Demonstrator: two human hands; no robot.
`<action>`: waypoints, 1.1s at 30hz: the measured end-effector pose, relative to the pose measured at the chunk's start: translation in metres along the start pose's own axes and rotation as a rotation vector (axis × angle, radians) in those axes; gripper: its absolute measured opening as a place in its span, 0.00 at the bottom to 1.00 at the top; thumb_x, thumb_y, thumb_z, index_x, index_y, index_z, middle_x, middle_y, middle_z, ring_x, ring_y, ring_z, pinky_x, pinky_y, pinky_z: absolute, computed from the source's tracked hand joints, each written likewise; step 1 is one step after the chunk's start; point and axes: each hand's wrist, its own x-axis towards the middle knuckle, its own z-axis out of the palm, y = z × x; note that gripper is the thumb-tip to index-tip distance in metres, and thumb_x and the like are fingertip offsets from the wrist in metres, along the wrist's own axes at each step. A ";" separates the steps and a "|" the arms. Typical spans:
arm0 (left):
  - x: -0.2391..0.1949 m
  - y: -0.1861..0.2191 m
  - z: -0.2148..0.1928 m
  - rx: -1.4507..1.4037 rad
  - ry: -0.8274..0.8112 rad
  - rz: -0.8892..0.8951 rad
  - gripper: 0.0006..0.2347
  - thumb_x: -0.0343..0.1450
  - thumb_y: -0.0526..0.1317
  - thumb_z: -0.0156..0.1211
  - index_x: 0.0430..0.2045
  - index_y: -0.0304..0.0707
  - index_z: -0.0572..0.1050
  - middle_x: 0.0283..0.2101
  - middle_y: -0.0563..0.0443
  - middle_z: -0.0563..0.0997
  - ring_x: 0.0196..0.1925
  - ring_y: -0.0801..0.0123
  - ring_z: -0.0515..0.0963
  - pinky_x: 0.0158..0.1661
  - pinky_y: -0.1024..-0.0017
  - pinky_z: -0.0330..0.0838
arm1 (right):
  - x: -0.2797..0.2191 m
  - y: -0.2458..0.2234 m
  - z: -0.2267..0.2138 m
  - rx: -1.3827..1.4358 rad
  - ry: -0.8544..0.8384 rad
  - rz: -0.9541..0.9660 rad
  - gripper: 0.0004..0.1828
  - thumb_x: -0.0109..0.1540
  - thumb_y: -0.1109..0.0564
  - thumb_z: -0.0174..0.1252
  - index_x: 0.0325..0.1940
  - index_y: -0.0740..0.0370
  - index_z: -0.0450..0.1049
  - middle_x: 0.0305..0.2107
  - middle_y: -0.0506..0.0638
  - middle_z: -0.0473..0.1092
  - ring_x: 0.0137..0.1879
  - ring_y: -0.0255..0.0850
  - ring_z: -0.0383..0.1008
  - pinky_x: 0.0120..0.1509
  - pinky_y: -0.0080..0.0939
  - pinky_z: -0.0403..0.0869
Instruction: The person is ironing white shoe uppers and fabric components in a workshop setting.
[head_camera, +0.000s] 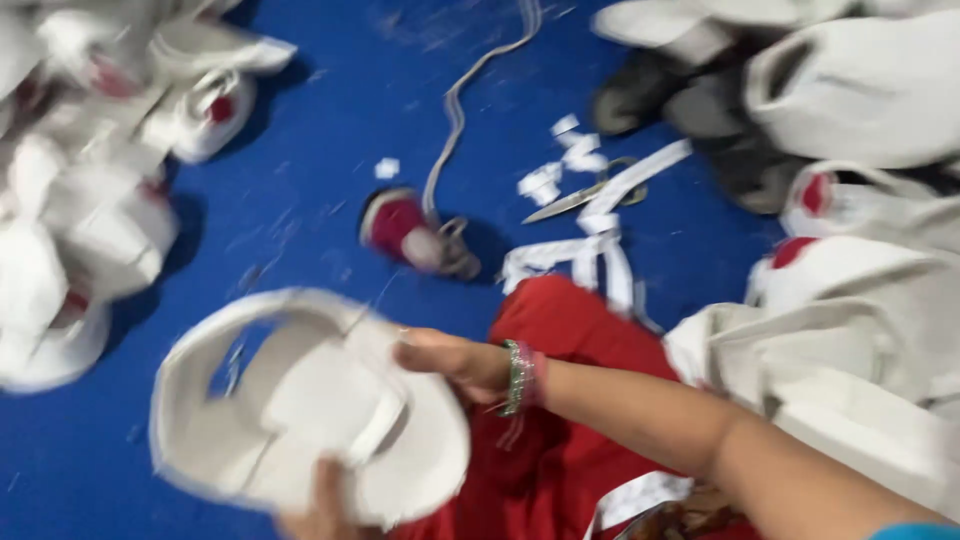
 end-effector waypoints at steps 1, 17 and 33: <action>0.013 -0.006 0.005 0.015 0.077 -0.007 0.26 0.71 0.32 0.62 0.65 0.27 0.63 0.60 0.35 0.76 0.55 0.57 0.79 0.52 0.63 0.76 | -0.006 0.016 -0.009 0.022 -0.035 0.040 0.39 0.64 0.49 0.64 0.76 0.54 0.57 0.69 0.57 0.61 0.75 0.50 0.61 0.76 0.52 0.63; 0.042 0.049 0.053 1.058 -0.214 0.318 0.16 0.71 0.49 0.66 0.36 0.32 0.81 0.44 0.42 0.83 0.49 0.49 0.81 0.49 0.56 0.72 | -0.021 -0.022 0.008 -0.424 0.251 0.096 0.27 0.72 0.46 0.46 0.70 0.66 0.66 0.58 0.61 0.70 0.61 0.49 0.72 0.63 0.46 0.73; 0.151 -0.147 0.081 1.085 -0.291 0.052 0.15 0.72 0.51 0.57 0.33 0.40 0.84 0.36 0.41 0.82 0.41 0.46 0.81 0.42 0.51 0.71 | -0.015 0.072 -0.088 -2.027 -0.391 0.004 0.34 0.56 0.56 0.61 0.67 0.58 0.65 0.64 0.63 0.63 0.71 0.63 0.58 0.75 0.64 0.52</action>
